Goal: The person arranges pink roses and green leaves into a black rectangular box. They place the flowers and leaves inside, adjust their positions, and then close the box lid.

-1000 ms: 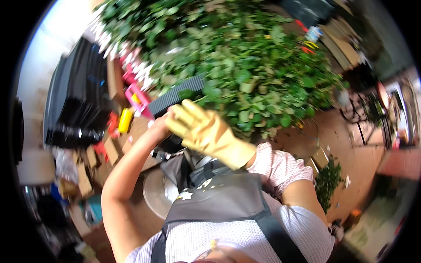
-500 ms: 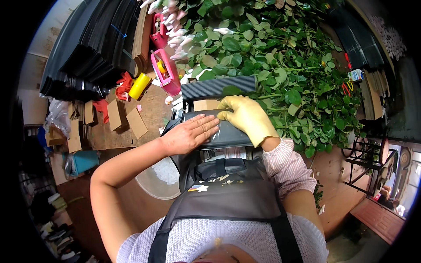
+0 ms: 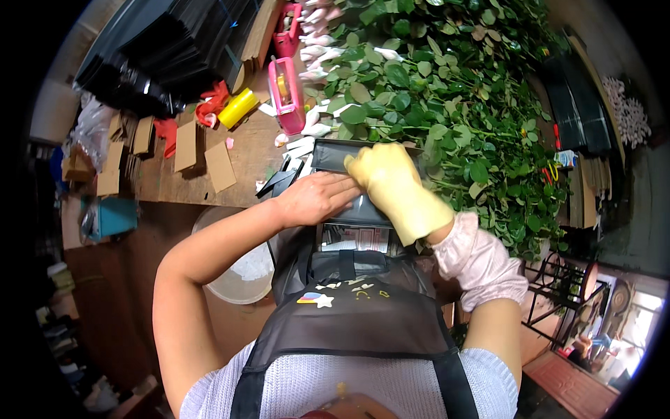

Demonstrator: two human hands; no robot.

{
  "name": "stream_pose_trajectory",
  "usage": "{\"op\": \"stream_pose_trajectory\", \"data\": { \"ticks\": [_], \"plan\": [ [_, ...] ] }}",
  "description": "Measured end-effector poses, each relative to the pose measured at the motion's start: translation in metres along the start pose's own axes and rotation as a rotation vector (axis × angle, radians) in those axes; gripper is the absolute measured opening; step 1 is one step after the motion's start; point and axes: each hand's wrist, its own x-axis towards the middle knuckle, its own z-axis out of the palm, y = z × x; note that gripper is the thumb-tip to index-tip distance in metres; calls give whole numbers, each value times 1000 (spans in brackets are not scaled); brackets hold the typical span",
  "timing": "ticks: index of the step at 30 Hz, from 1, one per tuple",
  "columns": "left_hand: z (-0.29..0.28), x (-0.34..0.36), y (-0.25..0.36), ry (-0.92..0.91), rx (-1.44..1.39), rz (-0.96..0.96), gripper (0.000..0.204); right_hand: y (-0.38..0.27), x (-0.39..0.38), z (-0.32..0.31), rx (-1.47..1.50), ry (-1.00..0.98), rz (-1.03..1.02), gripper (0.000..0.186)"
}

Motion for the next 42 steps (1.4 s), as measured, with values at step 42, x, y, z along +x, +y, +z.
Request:
{"op": "stream_pose_trajectory", "data": {
  "ticks": [42],
  "plan": [
    [-49, -53, -19, -480, -256, -998, 36, -46, -40, 9, -182, -303, 116, 62]
  ]
}}
